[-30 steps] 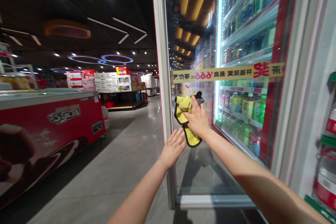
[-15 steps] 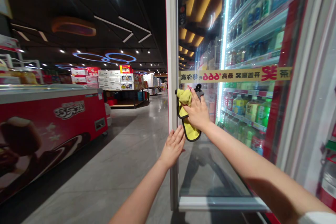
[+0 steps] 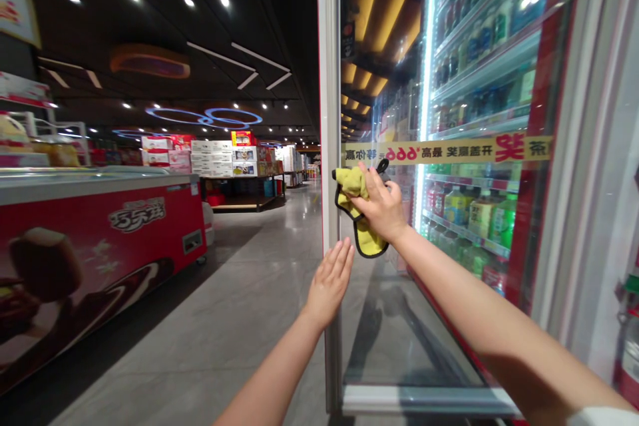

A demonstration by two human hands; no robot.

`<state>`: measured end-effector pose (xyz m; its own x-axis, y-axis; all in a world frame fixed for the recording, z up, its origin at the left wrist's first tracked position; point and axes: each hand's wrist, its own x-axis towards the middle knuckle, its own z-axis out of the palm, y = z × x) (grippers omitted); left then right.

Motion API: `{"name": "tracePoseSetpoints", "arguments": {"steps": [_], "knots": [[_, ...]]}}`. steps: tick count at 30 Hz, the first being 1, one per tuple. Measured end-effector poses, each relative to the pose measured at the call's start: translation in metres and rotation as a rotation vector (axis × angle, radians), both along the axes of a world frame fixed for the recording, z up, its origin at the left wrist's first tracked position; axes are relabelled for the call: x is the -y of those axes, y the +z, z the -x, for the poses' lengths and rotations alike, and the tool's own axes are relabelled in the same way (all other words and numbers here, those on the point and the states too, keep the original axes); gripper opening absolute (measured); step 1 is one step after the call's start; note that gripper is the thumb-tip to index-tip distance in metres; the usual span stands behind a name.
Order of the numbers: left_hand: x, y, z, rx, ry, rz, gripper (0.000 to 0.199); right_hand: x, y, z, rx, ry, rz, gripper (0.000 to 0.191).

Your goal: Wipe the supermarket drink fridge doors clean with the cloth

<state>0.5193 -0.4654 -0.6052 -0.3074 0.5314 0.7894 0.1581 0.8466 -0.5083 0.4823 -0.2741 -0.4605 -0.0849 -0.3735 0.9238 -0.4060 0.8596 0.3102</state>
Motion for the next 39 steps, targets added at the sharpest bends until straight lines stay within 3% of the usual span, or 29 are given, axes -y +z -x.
{"name": "tracePoseSetpoints", "arguments": {"steps": [2,7,9,10,12,14,17,20,22,24,27,30,32,35,37,39], "knots": [[-0.003,0.001,0.0,0.007,0.037,-0.008,0.074,-0.021,0.025,-0.004,-0.046,0.018,0.073,0.039],[-0.004,-0.003,0.003,-0.02,0.043,-0.013,0.077,-0.086,0.108,-0.025,-0.34,0.094,0.415,0.052],[-0.004,-0.004,0.002,-0.024,0.043,-0.008,0.078,-0.095,0.124,-0.027,-0.338,0.084,0.347,0.043],[-0.004,-0.005,0.002,-0.026,0.043,-0.008,0.077,-0.094,0.123,-0.025,-0.305,0.074,0.264,0.036],[-0.003,-0.005,0.0,-0.032,0.038,-0.008,0.075,-0.081,0.107,-0.016,-0.208,0.06,0.035,0.028],[-0.003,-0.005,-0.001,-0.034,0.039,-0.011,0.073,-0.063,0.076,-0.004,-0.098,0.069,-0.225,0.032],[-0.001,-0.004,-0.002,-0.026,0.044,-0.005,0.073,-0.045,0.027,0.008,-0.067,0.102,-0.298,0.024],[-0.001,-0.002,-0.001,-0.033,0.047,0.003,0.069,-0.044,-0.001,0.009,-0.049,0.134,-0.373,0.064],[-0.002,-0.002,-0.001,-0.048,0.052,0.001,0.067,-0.045,-0.003,0.01,-0.067,0.138,-0.419,0.067],[-0.002,-0.001,0.0,-0.061,0.055,0.0,0.066,-0.04,0.005,0.014,-0.134,0.128,-0.374,0.057],[-0.004,-0.002,-0.001,-0.073,0.058,0.003,0.067,-0.021,0.02,0.023,-0.255,0.116,-0.122,0.053],[-0.003,-0.004,-0.002,-0.061,0.062,0.004,0.068,-0.002,0.012,0.027,-0.3,0.148,0.02,0.049],[-0.002,-0.006,-0.002,-0.047,0.061,-0.008,0.069,0.001,-0.011,0.027,-0.321,0.184,-0.031,0.043],[0.003,-0.01,-0.001,-0.054,0.029,-0.024,0.07,-0.008,-0.046,0.025,-0.407,0.245,-0.227,0.033],[0.007,-0.011,-0.001,-0.07,-0.003,-0.008,0.067,-0.015,-0.049,0.024,-0.434,0.253,-0.347,0.029],[0.008,-0.01,-0.002,-0.09,-0.029,0.021,0.062,-0.018,-0.035,0.024,-0.414,0.216,-0.339,0.029]]}}
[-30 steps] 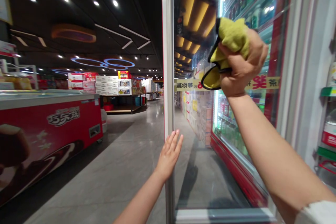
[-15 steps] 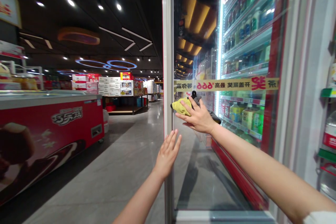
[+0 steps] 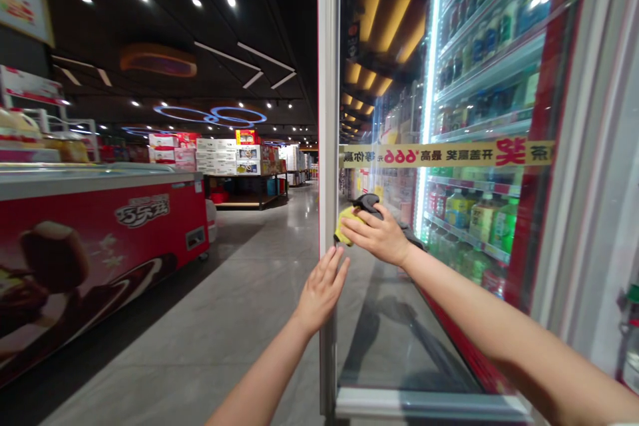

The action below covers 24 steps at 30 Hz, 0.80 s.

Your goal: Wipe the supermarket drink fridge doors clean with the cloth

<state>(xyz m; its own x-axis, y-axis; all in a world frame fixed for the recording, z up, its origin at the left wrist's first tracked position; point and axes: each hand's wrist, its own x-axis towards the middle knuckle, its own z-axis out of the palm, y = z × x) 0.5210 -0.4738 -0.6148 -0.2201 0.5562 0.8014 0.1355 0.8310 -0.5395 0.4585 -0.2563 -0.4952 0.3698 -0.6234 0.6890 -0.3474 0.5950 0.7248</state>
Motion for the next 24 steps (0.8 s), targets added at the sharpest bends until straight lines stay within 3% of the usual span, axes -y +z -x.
{"name": "tracePoseSetpoints", "arguments": {"steps": [3,5,10,13,16,18,20,22,24], "knots": [[-0.002,0.01,-0.001,-0.029,-0.022,0.025,0.057,0.004,0.031,-0.002,0.084,-0.039,0.251,0.034],[-0.005,0.02,-0.002,-0.045,-0.031,0.027,0.057,0.009,0.037,-0.004,0.146,-0.043,0.384,0.039],[-0.015,0.051,-0.003,-0.1,-0.042,-0.055,0.063,0.021,0.024,-0.008,0.202,-0.038,0.306,0.041],[-0.026,0.072,-0.001,-0.125,-0.056,-0.104,0.064,0.016,0.049,-0.008,0.24,-0.062,0.329,0.044],[-0.04,0.092,0.003,-0.09,-0.05,-0.084,0.068,-0.005,0.071,-0.004,0.277,-0.083,0.472,0.046],[-0.048,0.101,0.006,-0.056,-0.04,-0.089,0.072,-0.022,0.061,-0.002,0.297,-0.096,0.581,0.049],[-0.053,0.106,0.008,-0.039,-0.039,-0.125,0.077,-0.034,0.034,-0.003,0.306,-0.112,0.634,0.054],[-0.058,0.108,0.011,-0.044,-0.05,-0.153,0.08,-0.038,0.009,-0.004,0.294,-0.113,0.517,0.059],[-0.063,0.109,0.013,-0.072,-0.059,-0.176,0.081,-0.04,0.002,-0.004,0.301,-0.116,0.362,0.061]]}}
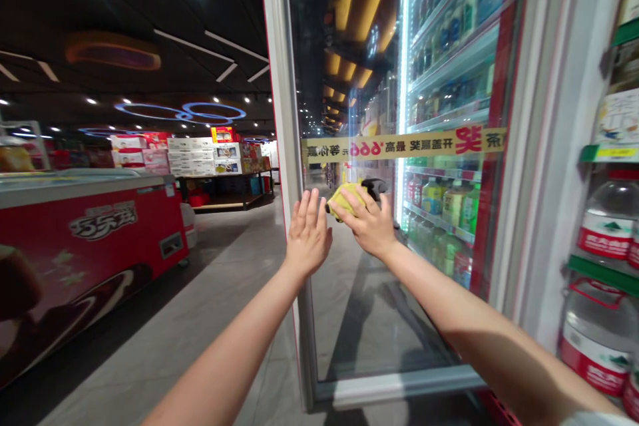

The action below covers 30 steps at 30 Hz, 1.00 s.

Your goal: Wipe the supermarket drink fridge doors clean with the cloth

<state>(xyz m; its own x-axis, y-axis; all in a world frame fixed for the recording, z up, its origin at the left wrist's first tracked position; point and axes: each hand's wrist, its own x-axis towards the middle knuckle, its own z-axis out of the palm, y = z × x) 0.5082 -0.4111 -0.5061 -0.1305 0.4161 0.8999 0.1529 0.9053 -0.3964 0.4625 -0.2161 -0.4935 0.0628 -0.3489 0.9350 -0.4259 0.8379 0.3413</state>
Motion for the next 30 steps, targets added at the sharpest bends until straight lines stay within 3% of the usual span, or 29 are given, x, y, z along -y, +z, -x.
{"name": "tracePoseSetpoints", "arguments": {"steps": [2,5,7,9,12,15,18,20,22,25,27,30], "knots": [[-0.005,0.002,0.002,-0.031,0.004,-0.018,0.082,-0.006,0.012,0.001,0.018,-0.006,-0.022,0.061],[-0.014,0.005,0.004,-0.041,0.002,0.005,0.08,-0.027,0.032,0.006,0.051,-0.059,0.186,0.061],[-0.019,0.005,0.005,-0.03,-0.015,0.034,0.077,-0.042,0.026,0.009,0.068,-0.096,0.352,0.062],[-0.026,0.004,0.006,-0.024,-0.029,0.036,0.076,-0.05,0.008,0.011,0.065,-0.118,0.438,0.06],[-0.044,0.001,0.009,-0.018,-0.051,0.029,0.077,-0.052,-0.008,0.011,0.039,-0.105,0.36,0.055],[-0.068,0.0,0.014,0.011,-0.083,0.04,0.079,-0.063,0.012,0.014,0.039,-0.085,0.281,0.056],[-0.091,0.0,0.021,0.032,-0.108,0.065,0.078,-0.089,0.031,0.02,0.05,-0.091,0.42,0.063],[-0.102,0.0,0.024,0.038,-0.118,0.075,0.078,-0.105,0.024,0.022,0.037,-0.096,0.557,0.064],[-0.111,0.0,0.026,0.04,-0.126,0.061,0.079,-0.113,0.006,0.021,0.034,-0.108,0.61,0.063],[-0.12,0.0,0.028,0.025,-0.144,0.021,0.08,-0.115,-0.009,0.016,0.082,-0.137,0.468,0.059],[-0.124,0.0,0.029,0.007,-0.159,0.002,0.079,-0.122,0.001,0.017,0.109,-0.148,0.376,0.059],[-0.126,0.001,0.029,-0.002,-0.179,-0.003,0.078,-0.146,0.022,0.025,0.106,-0.151,0.451,0.064]]}}
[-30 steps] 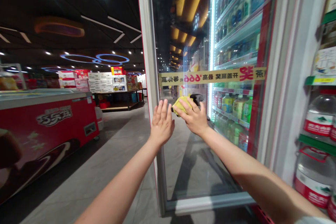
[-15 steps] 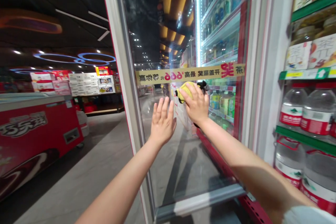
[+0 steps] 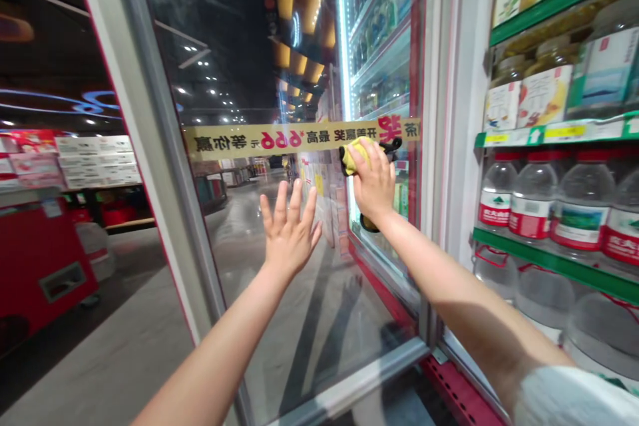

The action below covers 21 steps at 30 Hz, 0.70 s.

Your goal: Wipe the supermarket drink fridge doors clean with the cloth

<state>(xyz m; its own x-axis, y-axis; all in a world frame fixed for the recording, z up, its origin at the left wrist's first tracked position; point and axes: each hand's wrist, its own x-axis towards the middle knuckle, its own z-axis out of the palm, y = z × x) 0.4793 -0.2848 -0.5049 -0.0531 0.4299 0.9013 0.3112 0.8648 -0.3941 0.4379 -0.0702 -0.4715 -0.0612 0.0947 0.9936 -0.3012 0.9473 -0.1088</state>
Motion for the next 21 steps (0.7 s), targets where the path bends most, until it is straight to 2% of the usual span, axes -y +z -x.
{"name": "tracePoseSetpoints", "arguments": {"steps": [2,4,5,7,8,10,12,14,16,18,20,21], "knots": [[0.0,0.001,0.0,0.006,-0.003,-0.003,0.077,-0.016,0.001,0.007,-0.025,-0.01,0.139,0.066],[0.001,0.001,0.001,0.001,0.0,-0.006,0.077,-0.024,-0.008,0.01,-0.045,-0.031,0.266,0.064],[0.001,0.002,0.001,-0.006,0.0,-0.007,0.077,-0.023,-0.013,0.01,-0.05,-0.04,0.287,0.063],[0.002,0.002,0.003,-0.017,-0.006,-0.007,0.079,-0.019,-0.015,0.009,-0.043,-0.035,0.188,0.061],[0.003,0.003,0.004,-0.018,-0.011,-0.008,0.08,-0.017,-0.01,0.009,-0.034,-0.021,0.088,0.061],[0.006,0.004,0.005,-0.006,-0.02,-0.011,0.081,-0.021,0.012,0.009,-0.019,0.004,-0.085,0.064],[0.009,0.006,0.006,0.01,-0.025,-0.011,0.083,-0.036,0.035,0.012,-0.021,-0.012,-0.085,0.067],[0.012,0.007,0.006,0.013,-0.023,-0.005,0.083,-0.056,0.045,0.018,-0.022,-0.049,0.008,0.068],[0.012,0.008,0.006,-0.007,-0.017,0.001,0.081,-0.073,0.036,0.023,-0.028,-0.071,0.121,0.066],[0.012,0.009,0.006,-0.037,-0.012,0.003,0.081,-0.084,0.016,0.027,-0.035,-0.076,0.19,0.062],[0.011,0.009,0.006,-0.055,-0.011,0.002,0.081,-0.088,0.005,0.029,-0.032,-0.078,0.178,0.061],[0.011,0.009,0.006,-0.057,-0.012,0.004,0.082,-0.089,0.006,0.03,-0.022,-0.084,0.154,0.062]]}}
